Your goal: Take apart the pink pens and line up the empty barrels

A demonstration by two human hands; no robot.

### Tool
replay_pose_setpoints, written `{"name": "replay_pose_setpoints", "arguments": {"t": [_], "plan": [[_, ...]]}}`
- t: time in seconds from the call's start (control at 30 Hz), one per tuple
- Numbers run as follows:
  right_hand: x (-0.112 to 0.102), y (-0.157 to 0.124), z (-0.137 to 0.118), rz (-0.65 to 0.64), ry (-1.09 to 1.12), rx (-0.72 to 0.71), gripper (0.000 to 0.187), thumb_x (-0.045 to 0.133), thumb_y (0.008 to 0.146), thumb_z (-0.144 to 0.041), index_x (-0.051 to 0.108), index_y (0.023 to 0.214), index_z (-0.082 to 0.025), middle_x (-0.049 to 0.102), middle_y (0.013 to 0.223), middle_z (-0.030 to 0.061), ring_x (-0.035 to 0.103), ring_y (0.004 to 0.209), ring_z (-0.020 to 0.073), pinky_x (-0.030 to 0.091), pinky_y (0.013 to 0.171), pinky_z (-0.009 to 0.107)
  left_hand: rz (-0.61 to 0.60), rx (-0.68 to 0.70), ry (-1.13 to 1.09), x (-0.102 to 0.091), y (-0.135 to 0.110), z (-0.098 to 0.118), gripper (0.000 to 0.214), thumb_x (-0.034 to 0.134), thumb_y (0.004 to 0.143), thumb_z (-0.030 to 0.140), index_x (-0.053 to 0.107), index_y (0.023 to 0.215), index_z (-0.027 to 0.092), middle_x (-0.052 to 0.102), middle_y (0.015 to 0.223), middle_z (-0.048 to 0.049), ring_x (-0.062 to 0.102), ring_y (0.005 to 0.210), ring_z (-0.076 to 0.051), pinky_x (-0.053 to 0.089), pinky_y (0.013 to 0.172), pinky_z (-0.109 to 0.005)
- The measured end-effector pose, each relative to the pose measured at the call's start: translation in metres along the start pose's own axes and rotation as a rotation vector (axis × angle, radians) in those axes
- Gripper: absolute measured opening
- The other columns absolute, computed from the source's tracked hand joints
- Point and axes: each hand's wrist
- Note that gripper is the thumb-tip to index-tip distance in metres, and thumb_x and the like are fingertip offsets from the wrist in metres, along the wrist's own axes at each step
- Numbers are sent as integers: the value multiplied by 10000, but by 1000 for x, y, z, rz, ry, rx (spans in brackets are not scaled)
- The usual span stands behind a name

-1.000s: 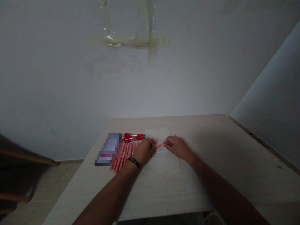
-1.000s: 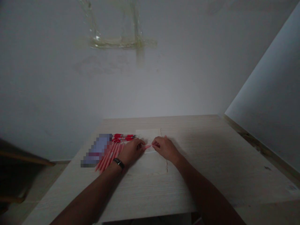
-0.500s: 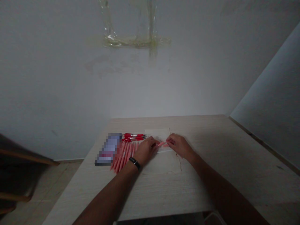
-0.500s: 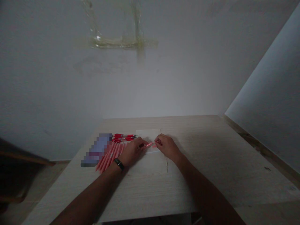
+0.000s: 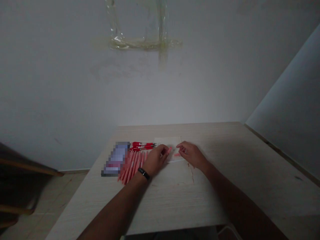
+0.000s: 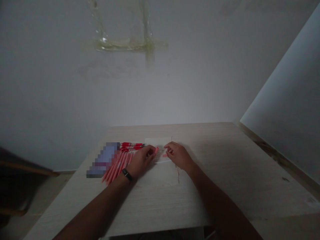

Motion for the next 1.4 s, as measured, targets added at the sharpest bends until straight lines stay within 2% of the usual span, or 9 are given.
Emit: {"name": "replay_pose_setpoints", "arguments": {"t": [0.13,0.27,0.47,0.6,0.73,0.97,1.07,1.23,1.4], "plan": [[-6,2,8,23,-58,-9,144,576,860,-138,669,954,-195,649,889,23,603,775,135,463,744,253,35,-8,-39,-1,1,-1,103,527,896,248,578,956,181,653,864,-30,577,761,-148,429,686,-254],[-10,2,10,-21,-121,7,95,600,841,-130,675,861,-186,624,830,13,589,750,131,440,714,238,15,3,-31,-3,1,0,156,510,918,287,596,988,177,656,890,-41,581,785,-156,429,690,-256],[-14,-1,13,-156,-197,42,107,641,807,-110,704,835,-191,634,834,16,589,742,126,407,682,223,-4,-26,112,-2,0,-2,210,519,928,332,656,967,177,653,910,-63,580,794,-166,414,676,-258],[-14,-2,15,-181,-245,29,60,666,816,-157,711,808,-195,640,812,18,589,727,131,389,660,228,1,-76,139,0,0,-5,277,521,934,409,659,1015,183,672,901,-68,592,767,-171,405,648,-262],[-15,-2,15,-201,-245,28,58,672,809,-156,714,806,-195,642,799,17,586,718,130,383,652,226,-48,-112,154,-1,-1,-5,346,503,933,482,668,985,182,684,824,-62,602,730,-179,405,633,-272],[-14,-2,17,-225,-267,8,47,672,810,-167,711,815,-193,637,800,14,569,706,127,367,633,222,-44,-99,197,1,-2,-7,323,506,934,444,678,880,175,686,866,-88,608,767,-192,416,662,-289],[-13,-2,17,-223,-268,12,43,675,813,-172,712,815,-194,635,792,13,566,704,127,362,637,226,-46,-77,202,0,-2,-8,285,520,930,419,677,911,182,664,917,-86,608,798,-189,425,693,-287],[-11,-2,17,-236,-257,35,28,683,815,-185,709,811,-195,637,786,13,566,691,126,360,633,227,-86,-55,215,1,-4,-9,196,646,842,317,674,994,198,625,995,-82,600,894,-208,449,769,-308],[-11,-2,16,-226,-236,48,28,689,810,-184,709,819,-202,646,801,11,574,698,124,369,645,225,-98,-38,214,2,-4,-12,183,649,822,255,676,998,211,615,1017,-85,594,939,-223,457,797,-323]]}}
Point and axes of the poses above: each hand's wrist, its own y-axis towards the middle knuckle, its own x-axis out of the palm, z = x × y
